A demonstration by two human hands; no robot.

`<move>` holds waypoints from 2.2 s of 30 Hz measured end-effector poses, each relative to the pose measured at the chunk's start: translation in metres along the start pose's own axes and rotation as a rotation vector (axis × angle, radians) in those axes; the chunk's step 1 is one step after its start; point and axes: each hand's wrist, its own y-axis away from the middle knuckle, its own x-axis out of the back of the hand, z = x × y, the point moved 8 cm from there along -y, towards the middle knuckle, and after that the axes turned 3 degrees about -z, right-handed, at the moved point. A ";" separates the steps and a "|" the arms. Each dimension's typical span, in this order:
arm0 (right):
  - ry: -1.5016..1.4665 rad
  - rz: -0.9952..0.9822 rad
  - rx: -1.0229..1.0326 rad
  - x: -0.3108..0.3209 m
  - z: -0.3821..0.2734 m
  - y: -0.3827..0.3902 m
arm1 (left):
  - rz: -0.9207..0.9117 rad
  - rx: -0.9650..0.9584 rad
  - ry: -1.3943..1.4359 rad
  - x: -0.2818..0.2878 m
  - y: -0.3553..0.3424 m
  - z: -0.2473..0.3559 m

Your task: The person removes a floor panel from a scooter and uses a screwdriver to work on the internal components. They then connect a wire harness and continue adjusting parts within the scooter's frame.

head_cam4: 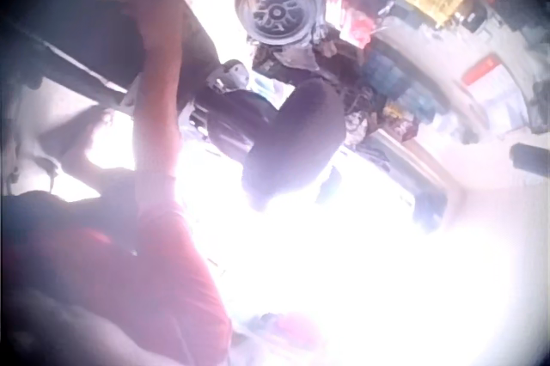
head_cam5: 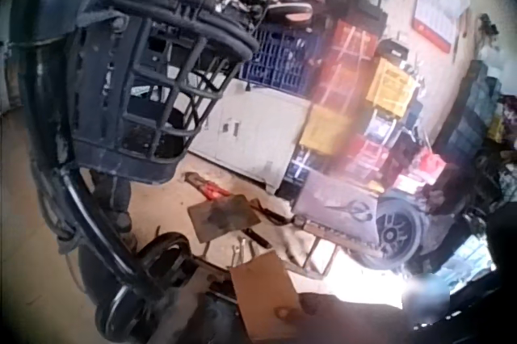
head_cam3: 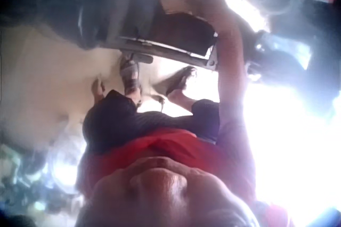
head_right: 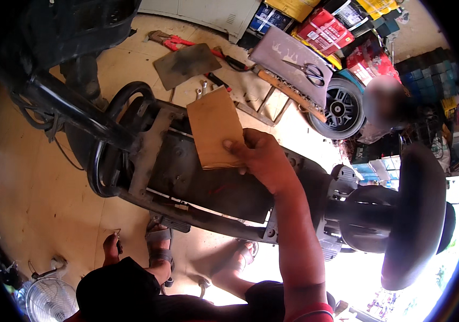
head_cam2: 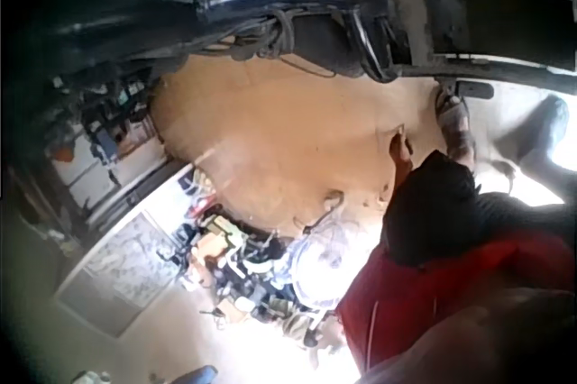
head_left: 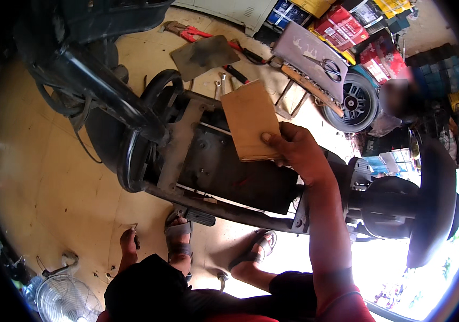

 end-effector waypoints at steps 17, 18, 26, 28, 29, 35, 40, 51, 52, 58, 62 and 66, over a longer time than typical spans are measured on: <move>0.961 -0.282 0.321 -0.109 0.083 -0.046 | 0.132 -0.009 -0.021 -0.006 0.011 0.030; 1.106 -0.239 0.439 -0.118 0.100 -0.056 | 0.134 0.003 0.001 -0.008 0.010 0.035; 1.015 -0.423 0.478 -0.190 0.133 -0.090 | 0.372 -0.021 -0.089 0.060 0.019 0.019; 0.965 -0.389 0.467 -0.185 0.136 -0.088 | 0.348 -0.012 -0.040 0.048 0.032 0.039; 0.934 -0.373 0.470 -0.181 0.138 -0.086 | 0.335 0.010 -0.009 0.039 0.038 0.054; 1.042 -0.230 0.420 -0.158 0.114 -0.069 | -0.089 0.113 0.437 -0.057 0.056 0.124; 0.893 0.238 0.569 -0.116 0.106 -0.095 | -0.352 0.103 0.495 -0.119 0.072 0.165; 0.898 0.245 0.574 -0.132 0.145 -0.126 | -0.628 0.279 0.775 -0.157 0.093 0.188; 0.889 0.294 0.542 -0.123 0.152 -0.126 | -0.672 0.291 0.834 -0.164 0.094 0.195; 0.721 0.211 0.363 -0.116 0.155 -0.115 | -0.974 0.134 0.967 -0.176 0.110 0.246; 0.834 0.161 0.252 -0.116 0.153 -0.108 | -1.091 0.100 0.942 -0.176 0.128 0.275; 0.367 0.169 0.210 -0.090 0.212 -0.130 | -1.192 0.060 0.821 -0.179 0.157 0.307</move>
